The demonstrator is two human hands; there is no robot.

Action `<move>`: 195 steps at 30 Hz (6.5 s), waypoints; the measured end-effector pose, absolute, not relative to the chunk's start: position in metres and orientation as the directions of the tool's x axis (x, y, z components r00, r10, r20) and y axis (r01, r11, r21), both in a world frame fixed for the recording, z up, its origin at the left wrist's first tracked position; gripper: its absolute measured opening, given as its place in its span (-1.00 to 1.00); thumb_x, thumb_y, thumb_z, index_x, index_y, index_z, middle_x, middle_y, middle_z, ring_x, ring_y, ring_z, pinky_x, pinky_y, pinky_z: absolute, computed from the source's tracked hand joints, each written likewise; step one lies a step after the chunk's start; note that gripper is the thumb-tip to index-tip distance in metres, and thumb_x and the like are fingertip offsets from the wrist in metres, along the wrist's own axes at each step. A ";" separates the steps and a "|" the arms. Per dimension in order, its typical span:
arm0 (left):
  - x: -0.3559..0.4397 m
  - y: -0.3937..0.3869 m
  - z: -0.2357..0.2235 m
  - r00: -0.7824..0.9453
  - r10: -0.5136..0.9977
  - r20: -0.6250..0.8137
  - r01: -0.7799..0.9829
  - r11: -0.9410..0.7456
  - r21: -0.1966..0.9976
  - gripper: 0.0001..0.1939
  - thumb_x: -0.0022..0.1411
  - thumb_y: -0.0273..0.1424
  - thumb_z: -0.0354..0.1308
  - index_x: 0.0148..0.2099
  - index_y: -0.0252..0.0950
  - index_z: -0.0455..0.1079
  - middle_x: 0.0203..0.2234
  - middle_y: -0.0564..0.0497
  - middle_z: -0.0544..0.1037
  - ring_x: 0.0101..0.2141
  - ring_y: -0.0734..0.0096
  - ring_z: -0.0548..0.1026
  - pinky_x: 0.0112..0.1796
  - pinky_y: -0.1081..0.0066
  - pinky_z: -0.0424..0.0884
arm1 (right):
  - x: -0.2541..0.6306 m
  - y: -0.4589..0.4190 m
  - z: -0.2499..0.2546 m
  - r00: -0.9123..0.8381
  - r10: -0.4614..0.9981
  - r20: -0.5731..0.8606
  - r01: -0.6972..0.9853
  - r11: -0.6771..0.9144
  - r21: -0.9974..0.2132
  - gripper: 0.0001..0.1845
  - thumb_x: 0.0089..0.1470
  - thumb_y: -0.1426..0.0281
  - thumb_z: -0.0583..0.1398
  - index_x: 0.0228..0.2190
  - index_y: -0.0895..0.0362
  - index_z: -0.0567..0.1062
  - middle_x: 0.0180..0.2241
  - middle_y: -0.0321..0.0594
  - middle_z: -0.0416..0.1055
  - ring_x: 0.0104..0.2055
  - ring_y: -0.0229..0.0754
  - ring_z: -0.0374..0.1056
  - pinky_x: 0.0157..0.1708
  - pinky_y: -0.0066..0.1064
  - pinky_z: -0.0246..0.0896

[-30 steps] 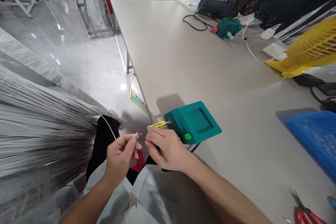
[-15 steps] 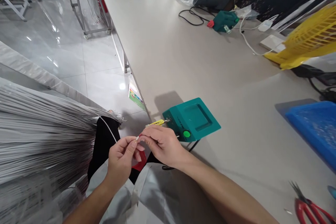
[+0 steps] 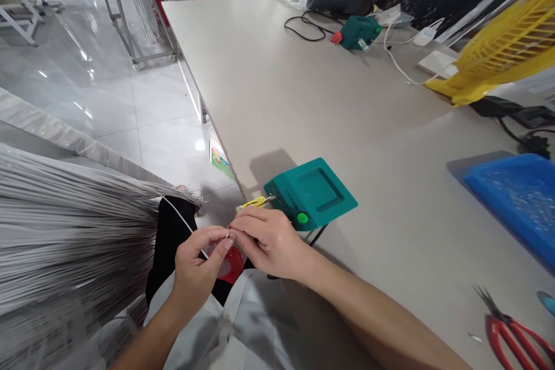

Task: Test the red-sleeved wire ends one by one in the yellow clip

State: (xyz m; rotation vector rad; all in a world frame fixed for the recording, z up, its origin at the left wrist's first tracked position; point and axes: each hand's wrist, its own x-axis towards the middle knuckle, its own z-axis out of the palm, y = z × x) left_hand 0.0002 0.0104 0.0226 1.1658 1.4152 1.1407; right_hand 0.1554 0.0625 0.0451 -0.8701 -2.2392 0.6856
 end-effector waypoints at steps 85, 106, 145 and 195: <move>0.034 0.028 -0.008 -0.241 0.968 -0.074 0.166 0.116 0.979 -0.59 0.00 -0.39 0.24 -0.04 -0.27 0.45 -0.46 0.05 0.58 -0.50 0.44 0.50 -0.38 0.43 0.52 | 0.194 0.112 0.077 -0.830 0.545 -0.118 0.538 0.838 0.091 -0.81 0.00 0.56 0.08 -0.51 0.19 0.48 -0.50 -0.17 0.46 -0.18 -0.05 0.28 0.03 -0.04 -0.27; 0.025 0.025 0.003 -0.309 0.934 -0.178 0.023 0.194 0.981 -0.57 -0.04 -0.40 0.26 -0.05 -0.28 0.44 -0.59 0.16 0.47 -0.63 0.60 0.35 -0.55 0.55 0.40 | 0.194 0.109 0.073 -0.777 0.621 -0.107 0.621 0.783 0.037 -0.42 -0.05 0.15 0.22 -0.06 0.25 0.36 -0.31 -0.05 0.47 -0.11 0.02 0.26 0.04 0.02 -0.21; 0.000 0.004 0.041 -0.080 0.977 -0.197 -0.200 0.178 0.963 -0.60 -0.11 -0.09 0.27 -0.57 -0.37 0.41 -0.77 0.14 0.21 -0.73 0.67 0.09 -0.67 0.56 -0.01 | 0.119 0.039 0.049 -0.305 0.940 0.152 -0.233 0.081 -0.969 -0.75 0.02 0.27 0.17 -0.56 0.16 0.48 -0.50 -0.25 0.34 -0.43 -0.29 0.28 -0.40 -0.48 0.21; -0.148 -0.015 -0.048 -0.813 0.402 0.422 0.497 0.098 0.862 -0.55 0.06 -0.39 0.18 0.02 -0.41 0.29 -0.09 -0.19 0.47 -0.12 0.30 0.46 -0.08 0.29 0.37 | 0.135 0.040 0.023 -0.441 0.632 0.637 0.256 0.769 -0.586 -0.72 0.00 0.59 0.11 -0.22 0.12 0.46 -0.22 -0.13 0.46 -0.02 -0.05 0.29 -0.07 -0.09 0.30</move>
